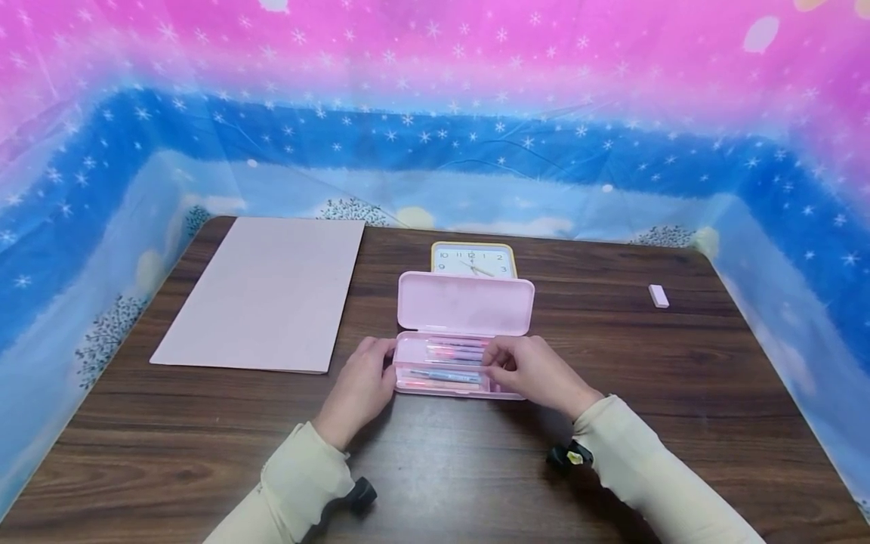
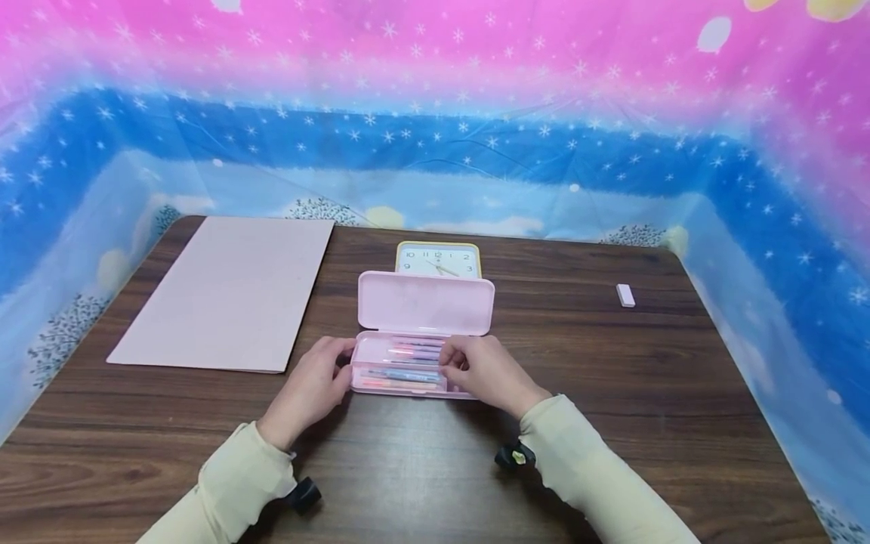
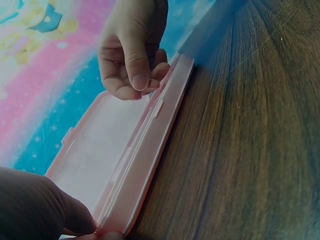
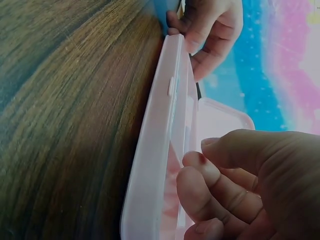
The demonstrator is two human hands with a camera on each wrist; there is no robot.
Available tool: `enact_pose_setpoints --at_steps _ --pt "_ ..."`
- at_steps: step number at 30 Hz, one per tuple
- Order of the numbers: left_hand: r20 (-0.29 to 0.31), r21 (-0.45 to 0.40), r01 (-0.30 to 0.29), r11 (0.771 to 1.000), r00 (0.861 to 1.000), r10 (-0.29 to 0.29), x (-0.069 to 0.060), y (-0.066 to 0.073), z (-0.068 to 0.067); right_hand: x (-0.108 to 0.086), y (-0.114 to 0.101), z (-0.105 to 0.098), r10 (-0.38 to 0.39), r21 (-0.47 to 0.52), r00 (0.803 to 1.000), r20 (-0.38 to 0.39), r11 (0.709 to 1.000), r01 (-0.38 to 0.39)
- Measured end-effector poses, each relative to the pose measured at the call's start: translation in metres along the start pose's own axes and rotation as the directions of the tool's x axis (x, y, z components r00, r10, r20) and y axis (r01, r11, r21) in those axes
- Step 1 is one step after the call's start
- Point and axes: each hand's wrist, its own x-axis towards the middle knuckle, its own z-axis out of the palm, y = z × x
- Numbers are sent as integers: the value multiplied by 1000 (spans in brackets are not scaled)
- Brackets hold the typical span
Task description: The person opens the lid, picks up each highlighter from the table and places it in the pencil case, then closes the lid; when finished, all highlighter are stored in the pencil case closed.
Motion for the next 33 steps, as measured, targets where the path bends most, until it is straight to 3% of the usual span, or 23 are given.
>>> enact_pose_setpoints --at_steps 7,12,18,23,33 --pt "-12 2 -16 1000 1000 16 1 -1 -1 -1 0 -9 -2 -12 1000 -27 1000 1" --pt "-10 -2 -6 1000 1000 6 0 0 -3 0 0 -26 -26 -18 994 -109 1000 24" --pt "-6 -3 -2 1000 1000 2 0 1 -4 6 4 -58 12 17 974 -228 1000 -8" --pt "-11 -3 4 1000 1000 -4 0 1 -4 14 19 -80 36 20 954 -299 999 -31" --pt "-4 -8 -3 1000 1000 3 -2 0 -1 31 49 -81 125 80 942 -312 991 -105"
